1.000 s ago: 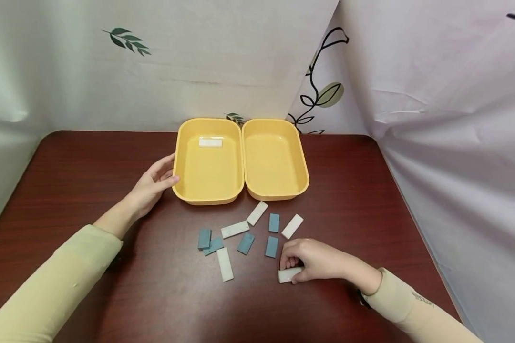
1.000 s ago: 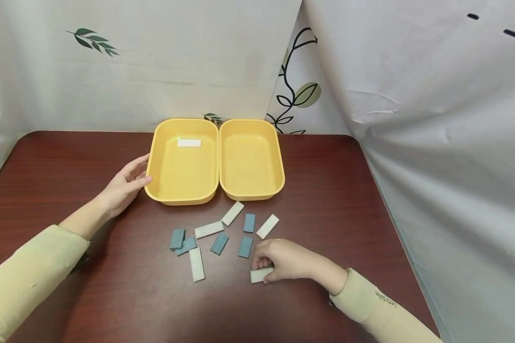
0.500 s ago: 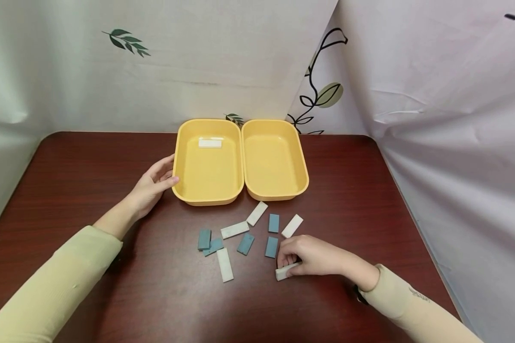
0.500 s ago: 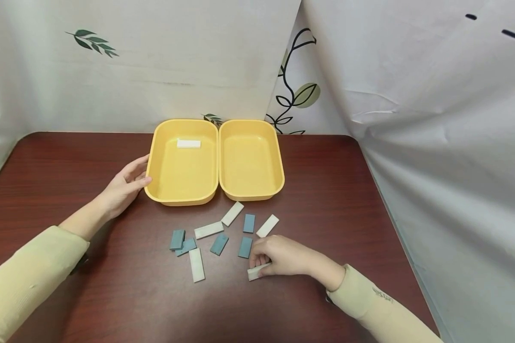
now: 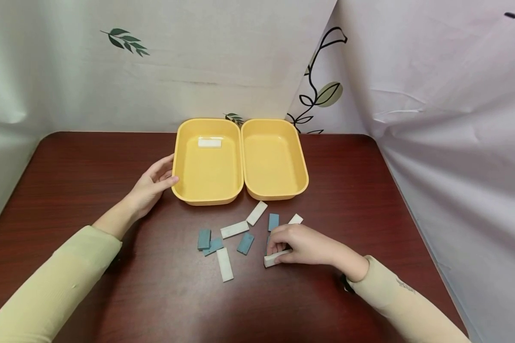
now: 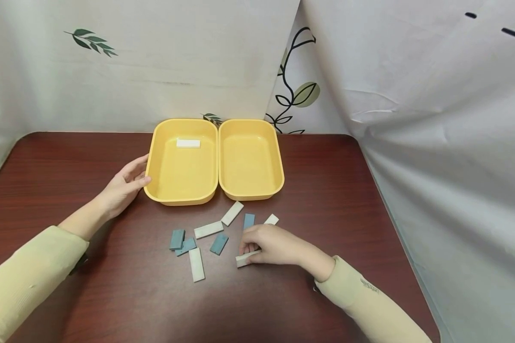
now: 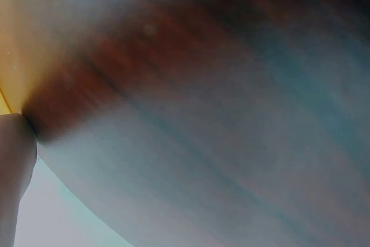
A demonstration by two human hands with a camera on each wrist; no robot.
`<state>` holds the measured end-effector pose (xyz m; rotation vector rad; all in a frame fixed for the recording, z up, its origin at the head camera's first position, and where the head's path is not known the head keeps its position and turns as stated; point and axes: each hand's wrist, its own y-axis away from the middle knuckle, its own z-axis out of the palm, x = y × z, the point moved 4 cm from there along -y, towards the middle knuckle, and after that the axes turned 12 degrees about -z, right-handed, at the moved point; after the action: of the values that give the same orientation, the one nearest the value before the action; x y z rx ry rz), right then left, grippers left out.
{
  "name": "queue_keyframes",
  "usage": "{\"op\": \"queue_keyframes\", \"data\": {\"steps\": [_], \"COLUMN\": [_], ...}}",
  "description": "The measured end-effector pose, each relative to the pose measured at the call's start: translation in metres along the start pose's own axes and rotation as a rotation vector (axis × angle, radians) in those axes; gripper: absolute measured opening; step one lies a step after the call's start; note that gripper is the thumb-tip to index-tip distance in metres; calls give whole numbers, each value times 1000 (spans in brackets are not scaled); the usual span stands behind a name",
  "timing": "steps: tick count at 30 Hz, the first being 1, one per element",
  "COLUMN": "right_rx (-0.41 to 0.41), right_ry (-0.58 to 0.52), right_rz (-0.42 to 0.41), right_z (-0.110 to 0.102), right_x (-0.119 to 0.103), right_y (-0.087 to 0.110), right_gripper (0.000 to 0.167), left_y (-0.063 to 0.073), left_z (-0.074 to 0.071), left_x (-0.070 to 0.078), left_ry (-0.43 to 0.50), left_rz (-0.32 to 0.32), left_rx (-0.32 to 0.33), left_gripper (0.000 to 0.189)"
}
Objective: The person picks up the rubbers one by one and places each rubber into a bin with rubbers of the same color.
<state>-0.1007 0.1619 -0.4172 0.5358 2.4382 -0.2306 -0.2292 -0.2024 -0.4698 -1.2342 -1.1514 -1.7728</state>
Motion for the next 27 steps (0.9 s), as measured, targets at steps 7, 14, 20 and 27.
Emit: {"op": "queue_keyframes", "data": {"steps": [7, 14, 20, 27], "right_rx": [13, 52, 68, 60], "right_ry": [15, 27, 27, 25], "right_rz": [-37, -55, -56, -62], "right_z": [-6, -10, -13, -13], "right_x": [1, 2, 2, 6], "right_y": [-15, -28, -35, -46], "right_gripper": [15, 16, 14, 13], "left_y": [0, 0, 0, -1], "left_z": [0, -1, 0, -1], "left_x": [0, -1, 0, -1], "left_ry": [-11, -3, 2, 0], "left_rz": [3, 7, 6, -3], "left_rx": [3, -1, -2, 4], "left_gripper": [70, 70, 69, 69]}}
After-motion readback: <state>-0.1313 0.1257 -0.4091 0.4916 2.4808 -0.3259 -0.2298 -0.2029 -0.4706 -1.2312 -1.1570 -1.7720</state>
